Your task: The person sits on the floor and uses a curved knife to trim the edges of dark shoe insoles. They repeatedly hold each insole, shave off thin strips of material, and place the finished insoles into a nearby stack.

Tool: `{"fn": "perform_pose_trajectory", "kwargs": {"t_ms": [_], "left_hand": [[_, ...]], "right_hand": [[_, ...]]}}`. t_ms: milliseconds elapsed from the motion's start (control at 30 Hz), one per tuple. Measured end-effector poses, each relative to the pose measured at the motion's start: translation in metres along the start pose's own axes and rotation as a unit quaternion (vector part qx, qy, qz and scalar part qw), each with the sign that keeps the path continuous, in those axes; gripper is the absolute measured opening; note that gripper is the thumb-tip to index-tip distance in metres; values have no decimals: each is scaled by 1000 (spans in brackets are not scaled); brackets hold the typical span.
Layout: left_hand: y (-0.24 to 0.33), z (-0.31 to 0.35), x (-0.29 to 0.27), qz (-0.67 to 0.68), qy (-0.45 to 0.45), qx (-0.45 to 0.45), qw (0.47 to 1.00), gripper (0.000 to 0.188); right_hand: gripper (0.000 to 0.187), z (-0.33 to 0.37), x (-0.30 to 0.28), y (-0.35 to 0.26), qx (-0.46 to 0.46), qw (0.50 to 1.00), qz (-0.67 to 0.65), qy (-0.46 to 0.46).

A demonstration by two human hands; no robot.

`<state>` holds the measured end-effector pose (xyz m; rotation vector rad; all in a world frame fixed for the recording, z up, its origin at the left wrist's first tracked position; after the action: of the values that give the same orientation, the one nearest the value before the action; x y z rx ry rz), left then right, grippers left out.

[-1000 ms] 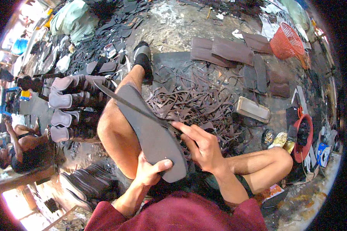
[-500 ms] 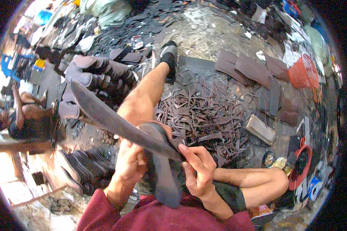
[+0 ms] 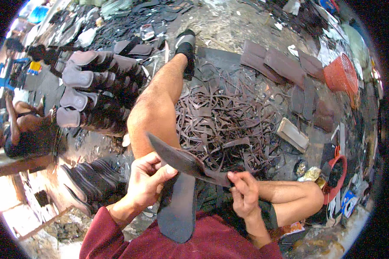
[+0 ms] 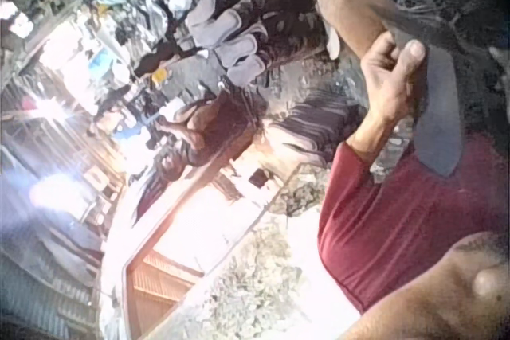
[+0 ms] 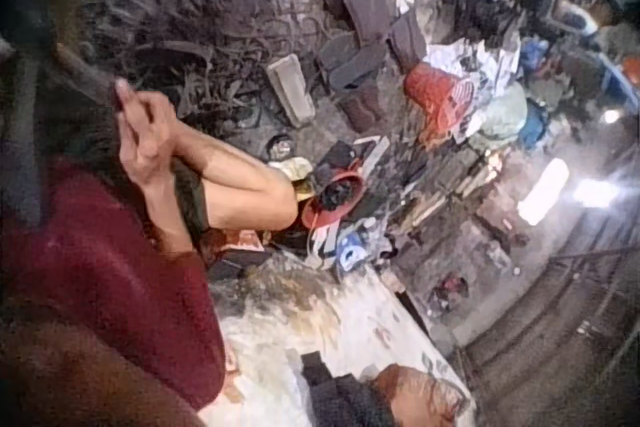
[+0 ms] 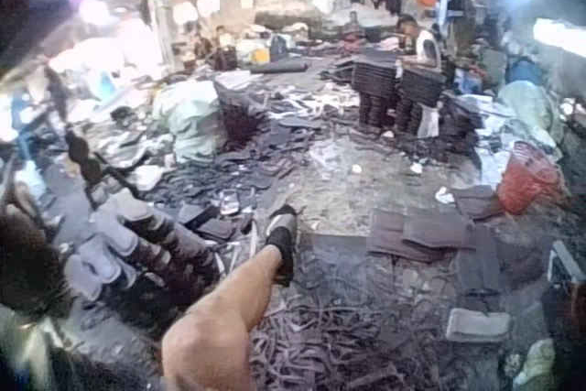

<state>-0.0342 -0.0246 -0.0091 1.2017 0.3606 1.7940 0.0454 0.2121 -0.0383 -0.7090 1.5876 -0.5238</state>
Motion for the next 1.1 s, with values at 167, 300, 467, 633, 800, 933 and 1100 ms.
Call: {"fn": "perform_pose_trajectory", "kwargs": {"t_ms": [167,300,467,633,800,933,1100], "left_hand": [[4,-1,8,-89,-49,-25,994,29],[4,-3,17,-159,-66,-41,984,28],[-3,2,23,-229,-110,-76,964,36],[-7,14,1,97,-63,-273,955,77],[-42,-14,61,215,-136,134,958,87],[-43,-36,96,202,27,62,977,36],[-53,-42,95,212,64,44,974,37]], "right_hand": [[47,-78,-35,-22,-140,982,35,-120],[42,-123,-42,-49,-153,958,49,-238],[42,-144,-26,-70,-239,900,24,-364],[43,-103,-67,-32,-19,964,-154,-216],[42,-62,-61,-39,-24,988,-114,106],[57,-29,-38,-26,140,942,-290,98],[39,31,-42,3,99,986,-17,130]]}}
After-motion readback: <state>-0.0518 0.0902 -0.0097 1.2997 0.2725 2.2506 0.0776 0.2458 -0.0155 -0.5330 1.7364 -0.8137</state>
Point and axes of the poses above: each hand's wrist, its own z-axis away from the middle knuckle, its own x-axis out of the palm, y = z × x, the point moved 6 cm from there along -z, towards the middle knuckle, and after that the axes turned 13 degrees about z, right-handed, at the moved point
